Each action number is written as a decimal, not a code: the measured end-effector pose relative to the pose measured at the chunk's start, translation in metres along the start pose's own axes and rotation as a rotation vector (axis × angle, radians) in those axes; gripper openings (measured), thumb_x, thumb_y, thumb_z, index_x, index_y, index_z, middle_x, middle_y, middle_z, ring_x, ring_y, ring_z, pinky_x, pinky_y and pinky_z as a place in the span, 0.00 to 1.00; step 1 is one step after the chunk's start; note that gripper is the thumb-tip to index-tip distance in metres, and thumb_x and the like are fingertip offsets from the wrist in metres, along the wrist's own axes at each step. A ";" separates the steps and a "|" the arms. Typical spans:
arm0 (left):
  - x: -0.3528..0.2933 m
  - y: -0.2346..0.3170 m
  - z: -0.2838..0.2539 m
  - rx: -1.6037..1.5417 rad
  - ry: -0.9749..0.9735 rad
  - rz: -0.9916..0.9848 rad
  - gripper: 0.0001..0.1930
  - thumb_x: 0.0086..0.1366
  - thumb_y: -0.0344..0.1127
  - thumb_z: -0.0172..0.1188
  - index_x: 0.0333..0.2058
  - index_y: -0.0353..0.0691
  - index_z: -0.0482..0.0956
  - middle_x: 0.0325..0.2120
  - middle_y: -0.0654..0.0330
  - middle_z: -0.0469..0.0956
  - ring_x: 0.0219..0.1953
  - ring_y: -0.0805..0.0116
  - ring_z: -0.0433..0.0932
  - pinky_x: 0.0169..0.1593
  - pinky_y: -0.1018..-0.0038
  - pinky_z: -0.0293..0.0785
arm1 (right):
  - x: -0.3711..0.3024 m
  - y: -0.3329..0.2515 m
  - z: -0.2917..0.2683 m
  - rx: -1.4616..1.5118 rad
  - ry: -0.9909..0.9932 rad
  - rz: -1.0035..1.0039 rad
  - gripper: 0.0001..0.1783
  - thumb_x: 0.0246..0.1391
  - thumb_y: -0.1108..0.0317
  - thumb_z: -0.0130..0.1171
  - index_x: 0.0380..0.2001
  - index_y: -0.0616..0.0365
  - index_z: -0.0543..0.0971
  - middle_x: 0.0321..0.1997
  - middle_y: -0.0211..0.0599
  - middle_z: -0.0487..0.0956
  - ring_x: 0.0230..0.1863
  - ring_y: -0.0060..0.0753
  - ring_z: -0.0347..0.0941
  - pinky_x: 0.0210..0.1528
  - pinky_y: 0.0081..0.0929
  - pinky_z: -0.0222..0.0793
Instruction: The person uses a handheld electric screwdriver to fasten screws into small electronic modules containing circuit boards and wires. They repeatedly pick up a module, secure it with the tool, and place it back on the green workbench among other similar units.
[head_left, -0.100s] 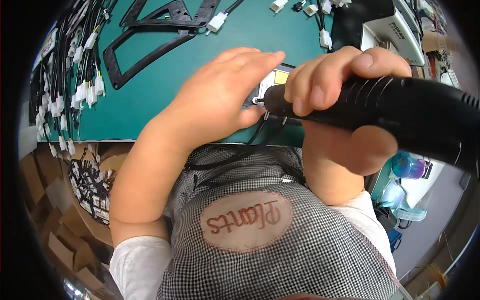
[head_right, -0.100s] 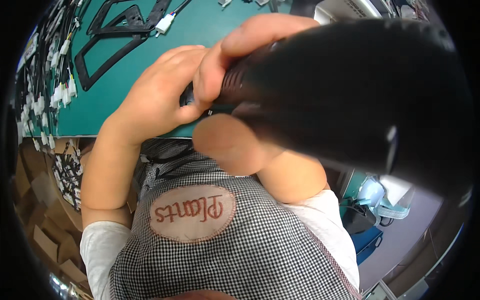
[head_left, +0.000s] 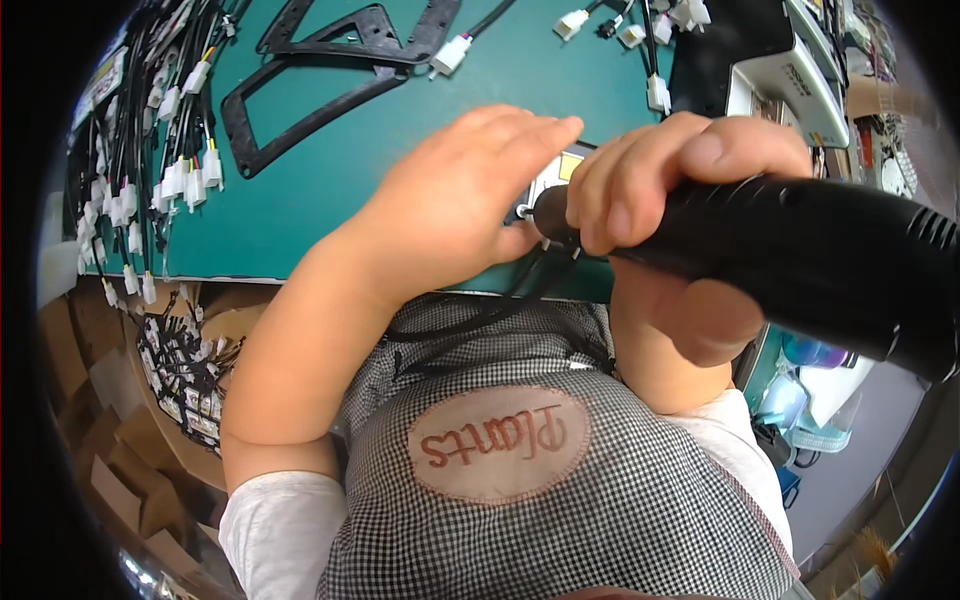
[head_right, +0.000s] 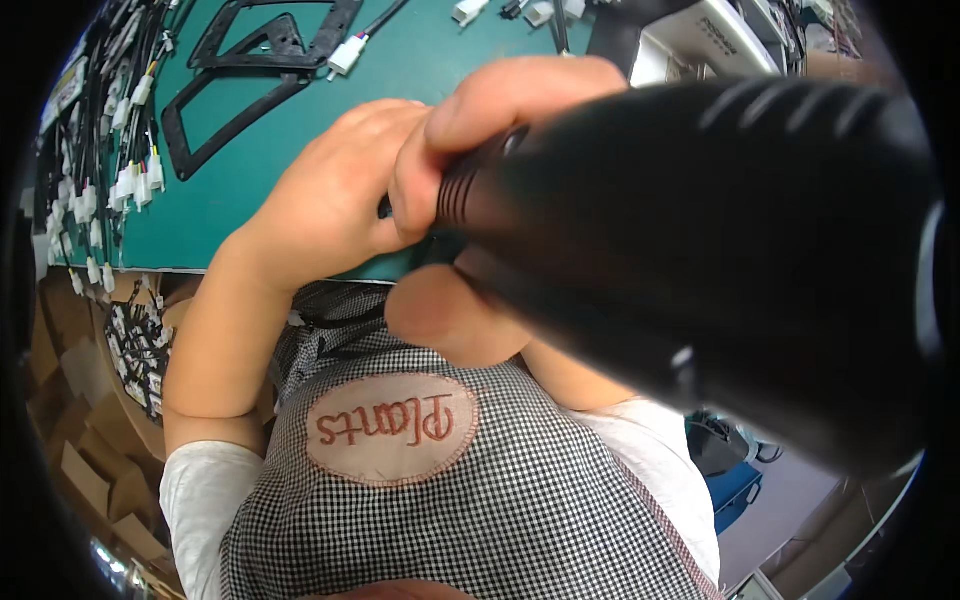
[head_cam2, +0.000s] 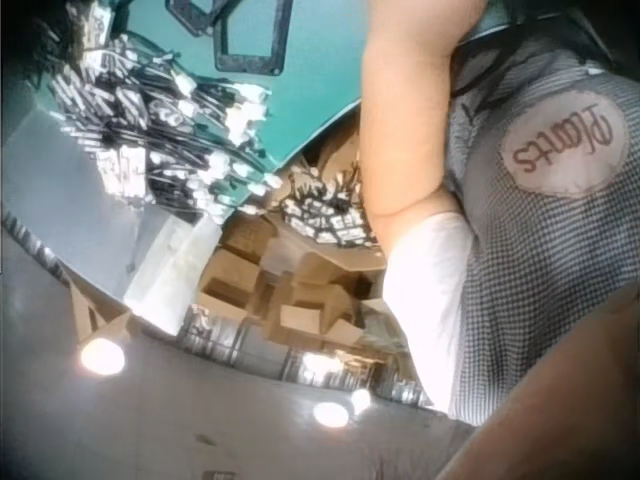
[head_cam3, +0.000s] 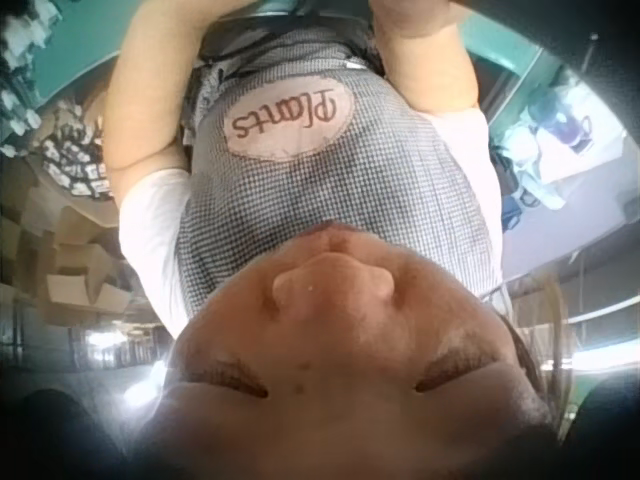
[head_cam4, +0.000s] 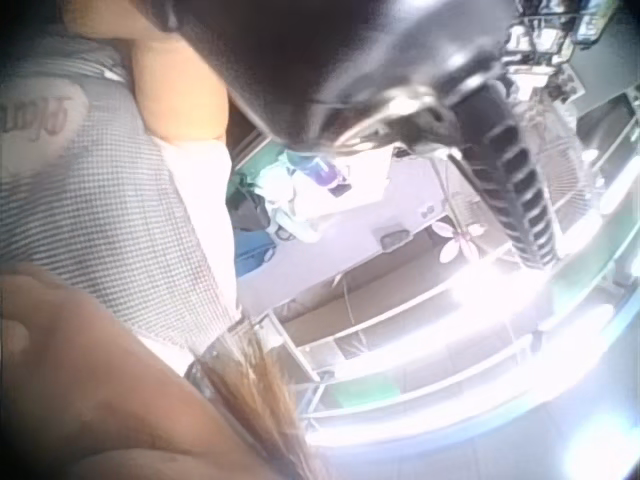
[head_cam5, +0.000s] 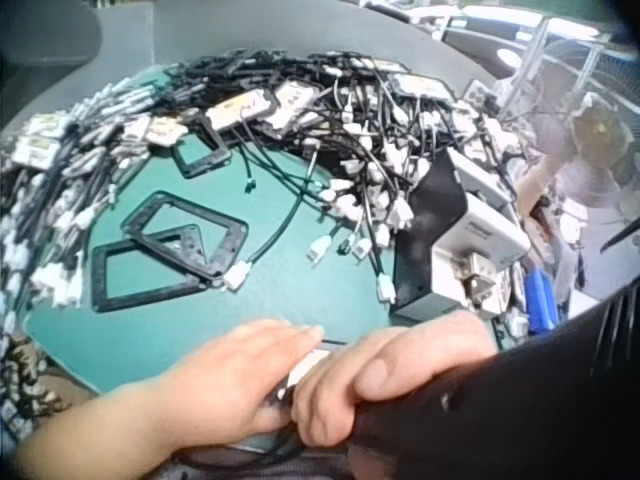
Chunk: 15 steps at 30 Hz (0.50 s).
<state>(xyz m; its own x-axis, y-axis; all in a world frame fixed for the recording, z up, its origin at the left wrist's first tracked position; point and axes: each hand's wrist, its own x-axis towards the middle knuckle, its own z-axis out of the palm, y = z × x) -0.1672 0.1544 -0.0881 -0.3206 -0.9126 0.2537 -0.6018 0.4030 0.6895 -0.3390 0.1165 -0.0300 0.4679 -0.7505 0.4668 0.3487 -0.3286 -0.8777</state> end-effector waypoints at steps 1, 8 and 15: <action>0.002 0.000 0.002 0.005 -0.004 0.008 0.38 0.45 0.31 0.71 0.59 0.39 0.69 0.54 0.52 0.73 0.59 0.50 0.68 0.60 0.60 0.68 | 0.001 0.001 0.001 -0.011 -0.002 -0.016 0.39 0.50 0.41 0.66 0.49 0.61 0.65 0.28 0.39 0.74 0.24 0.32 0.72 0.28 0.31 0.73; 0.009 0.002 0.005 0.044 -0.045 0.018 0.38 0.43 0.33 0.72 0.56 0.39 0.71 0.53 0.54 0.73 0.58 0.51 0.69 0.57 0.60 0.71 | -0.005 0.007 -0.006 0.149 -0.052 -0.086 0.34 0.44 0.56 0.75 0.46 0.60 0.66 0.28 0.36 0.75 0.29 0.30 0.74 0.34 0.28 0.73; 0.015 0.010 -0.025 0.181 -0.078 0.164 0.31 0.42 0.35 0.72 0.50 0.43 0.77 0.49 0.54 0.74 0.52 0.49 0.71 0.56 0.59 0.71 | 0.003 -0.002 -0.026 0.536 0.169 -0.131 0.35 0.46 0.50 0.72 0.46 0.61 0.66 0.28 0.37 0.74 0.24 0.31 0.73 0.28 0.30 0.74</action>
<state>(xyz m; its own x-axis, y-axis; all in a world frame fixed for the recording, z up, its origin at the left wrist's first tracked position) -0.1599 0.1436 -0.0606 -0.4758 -0.8288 0.2945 -0.6560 0.5574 0.5088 -0.3599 0.1002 -0.0298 0.2726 -0.8187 0.5055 0.7783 -0.1212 -0.6161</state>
